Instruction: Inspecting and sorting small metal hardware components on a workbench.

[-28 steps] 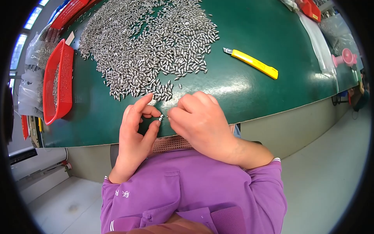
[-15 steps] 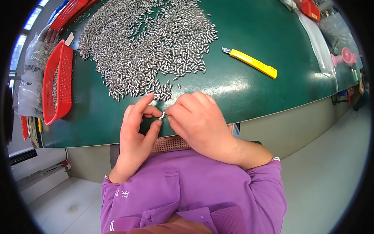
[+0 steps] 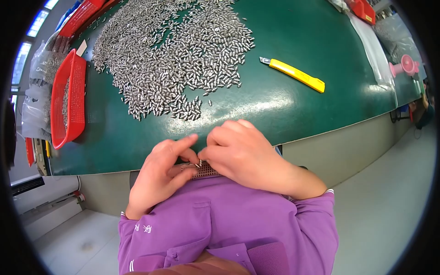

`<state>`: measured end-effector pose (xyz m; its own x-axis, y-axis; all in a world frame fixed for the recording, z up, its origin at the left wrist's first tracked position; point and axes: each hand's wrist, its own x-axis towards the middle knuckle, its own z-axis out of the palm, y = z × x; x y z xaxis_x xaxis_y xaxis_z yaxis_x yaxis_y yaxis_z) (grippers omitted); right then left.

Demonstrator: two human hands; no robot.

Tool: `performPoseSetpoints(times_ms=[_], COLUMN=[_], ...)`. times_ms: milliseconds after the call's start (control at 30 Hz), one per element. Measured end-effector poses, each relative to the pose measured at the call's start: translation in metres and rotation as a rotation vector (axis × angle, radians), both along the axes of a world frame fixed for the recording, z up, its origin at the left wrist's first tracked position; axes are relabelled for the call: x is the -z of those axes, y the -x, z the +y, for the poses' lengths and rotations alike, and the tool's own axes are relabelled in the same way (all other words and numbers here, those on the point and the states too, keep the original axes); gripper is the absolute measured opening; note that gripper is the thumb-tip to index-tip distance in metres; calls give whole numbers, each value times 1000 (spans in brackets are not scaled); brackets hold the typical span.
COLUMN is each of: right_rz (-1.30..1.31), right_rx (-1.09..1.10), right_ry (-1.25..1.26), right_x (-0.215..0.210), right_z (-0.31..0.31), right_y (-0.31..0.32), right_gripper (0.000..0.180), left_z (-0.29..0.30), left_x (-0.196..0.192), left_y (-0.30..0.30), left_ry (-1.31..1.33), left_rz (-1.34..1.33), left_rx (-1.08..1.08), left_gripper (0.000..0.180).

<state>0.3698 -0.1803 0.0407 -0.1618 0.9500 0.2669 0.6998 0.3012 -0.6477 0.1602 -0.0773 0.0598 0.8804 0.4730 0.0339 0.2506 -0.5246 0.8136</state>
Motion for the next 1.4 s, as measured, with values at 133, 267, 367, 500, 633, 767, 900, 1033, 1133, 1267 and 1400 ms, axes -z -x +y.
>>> performPoseSetpoints(times_ms=[133,267,367,500,633,767,900,1033,1133,1267,1400], right_rz=[32,6,-42,-111,-123,-115,-84,-18,-33,-23,41], right_rx=[-70,199,306,328,357,394,347,322,307,279,210], right_ry=[21,-130,-229,-244,-222,-175,-175,-232,-185,-160,-166], right_x=[-4,5,10,12,6,5,8,13,10,10,9], right_z=[2,18,29,34,35,34,33,36,34,30,24], right_y=[-8,0,5,7,9,10,10,11,11,9,8], right_gripper=[18,22,21,15,15,17,17,17,17,17,17], left_z=[3,6,8,8,8,8,8,9,8,4,-3], left_x=[-1,15,21,25,29,30,30,29,30,26,20], left_y=[1,-13,-27,-38,-39,-37,-36,-37,-37,-32,-26], left_ry=[72,-242,-384,-466,-455,-398,-380,-381,-363,-326,-293], left_rz=[-2,-60,-111,-129,-137,-124,-104,-96,-100,-63,-24], left_rx=[14,-287,-336,-369,-409,-409,-416,-418,-419,-407,-366], left_gripper=[61,35,29,22,18,16,15,14,13,13,14])
